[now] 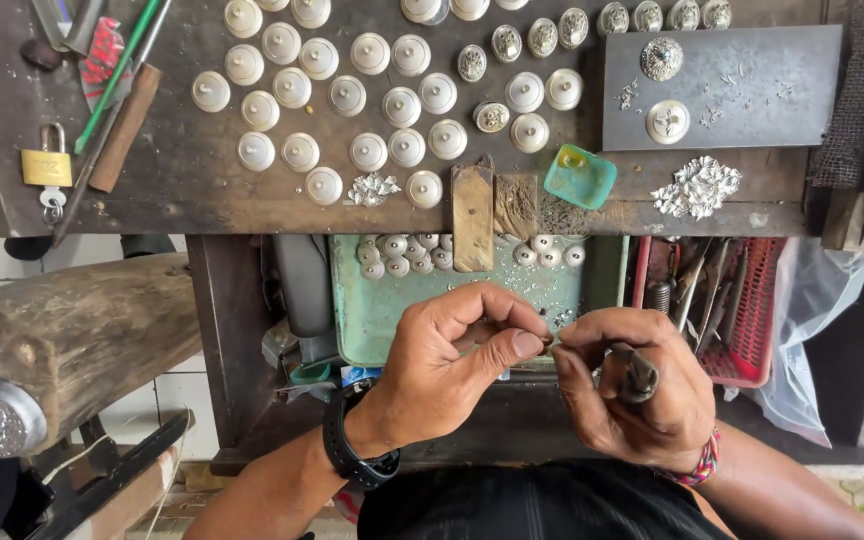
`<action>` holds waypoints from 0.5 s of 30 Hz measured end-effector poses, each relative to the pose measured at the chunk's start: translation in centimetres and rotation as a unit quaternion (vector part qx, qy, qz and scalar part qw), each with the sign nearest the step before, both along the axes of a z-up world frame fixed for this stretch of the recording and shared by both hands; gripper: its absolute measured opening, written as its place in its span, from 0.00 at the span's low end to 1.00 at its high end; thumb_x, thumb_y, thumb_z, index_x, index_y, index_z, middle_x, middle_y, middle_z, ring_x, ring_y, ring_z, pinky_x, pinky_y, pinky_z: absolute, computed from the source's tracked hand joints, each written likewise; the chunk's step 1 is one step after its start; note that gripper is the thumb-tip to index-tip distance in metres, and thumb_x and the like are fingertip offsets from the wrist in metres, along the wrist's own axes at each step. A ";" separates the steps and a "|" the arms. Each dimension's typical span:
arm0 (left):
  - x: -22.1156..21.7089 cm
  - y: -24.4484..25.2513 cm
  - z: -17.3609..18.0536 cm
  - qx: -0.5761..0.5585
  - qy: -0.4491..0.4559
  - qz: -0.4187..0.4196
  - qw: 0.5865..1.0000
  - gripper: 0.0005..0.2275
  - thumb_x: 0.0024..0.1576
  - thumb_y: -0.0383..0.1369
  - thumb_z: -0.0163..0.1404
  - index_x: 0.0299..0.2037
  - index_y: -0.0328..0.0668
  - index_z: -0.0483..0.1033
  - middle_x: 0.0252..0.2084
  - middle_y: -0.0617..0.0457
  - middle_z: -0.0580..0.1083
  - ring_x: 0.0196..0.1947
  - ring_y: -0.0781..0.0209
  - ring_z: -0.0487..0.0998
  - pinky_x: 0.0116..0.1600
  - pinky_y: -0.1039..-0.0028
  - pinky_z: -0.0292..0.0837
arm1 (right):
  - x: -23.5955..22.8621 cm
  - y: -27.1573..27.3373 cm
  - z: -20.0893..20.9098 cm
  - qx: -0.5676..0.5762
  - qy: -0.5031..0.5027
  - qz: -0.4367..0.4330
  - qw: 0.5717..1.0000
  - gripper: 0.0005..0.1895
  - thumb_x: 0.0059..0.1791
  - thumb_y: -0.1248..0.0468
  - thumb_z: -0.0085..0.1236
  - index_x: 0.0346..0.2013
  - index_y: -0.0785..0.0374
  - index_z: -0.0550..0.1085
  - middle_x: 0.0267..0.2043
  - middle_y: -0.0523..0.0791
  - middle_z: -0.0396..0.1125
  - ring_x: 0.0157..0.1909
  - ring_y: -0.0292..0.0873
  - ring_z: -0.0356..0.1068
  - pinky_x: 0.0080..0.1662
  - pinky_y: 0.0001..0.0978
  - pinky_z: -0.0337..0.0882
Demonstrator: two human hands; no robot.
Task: The person is using pliers to manipulate and prepare small silver components for attachment on a jewelry workbench.
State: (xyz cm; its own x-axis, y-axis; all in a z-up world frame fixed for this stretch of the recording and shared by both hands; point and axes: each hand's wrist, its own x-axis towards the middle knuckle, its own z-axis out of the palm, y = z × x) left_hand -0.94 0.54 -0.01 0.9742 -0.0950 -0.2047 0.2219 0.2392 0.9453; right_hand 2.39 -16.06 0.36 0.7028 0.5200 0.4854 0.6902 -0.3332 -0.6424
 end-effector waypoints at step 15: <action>0.5 -0.1 0.9 0.163 -0.137 0.017 0.977 0.04 0.48 0.29 0.48 0.29 0.36 0.71 0.27 0.53 0.72 0.29 0.63 0.74 0.37 0.78 0.71 | -0.3 0.2 -0.2 0.022 0.180 -0.064 0.981 0.04 0.41 0.69 0.51 0.24 0.63 0.65 0.23 0.39 0.59 0.19 0.30 0.50 0.24 0.18 0.54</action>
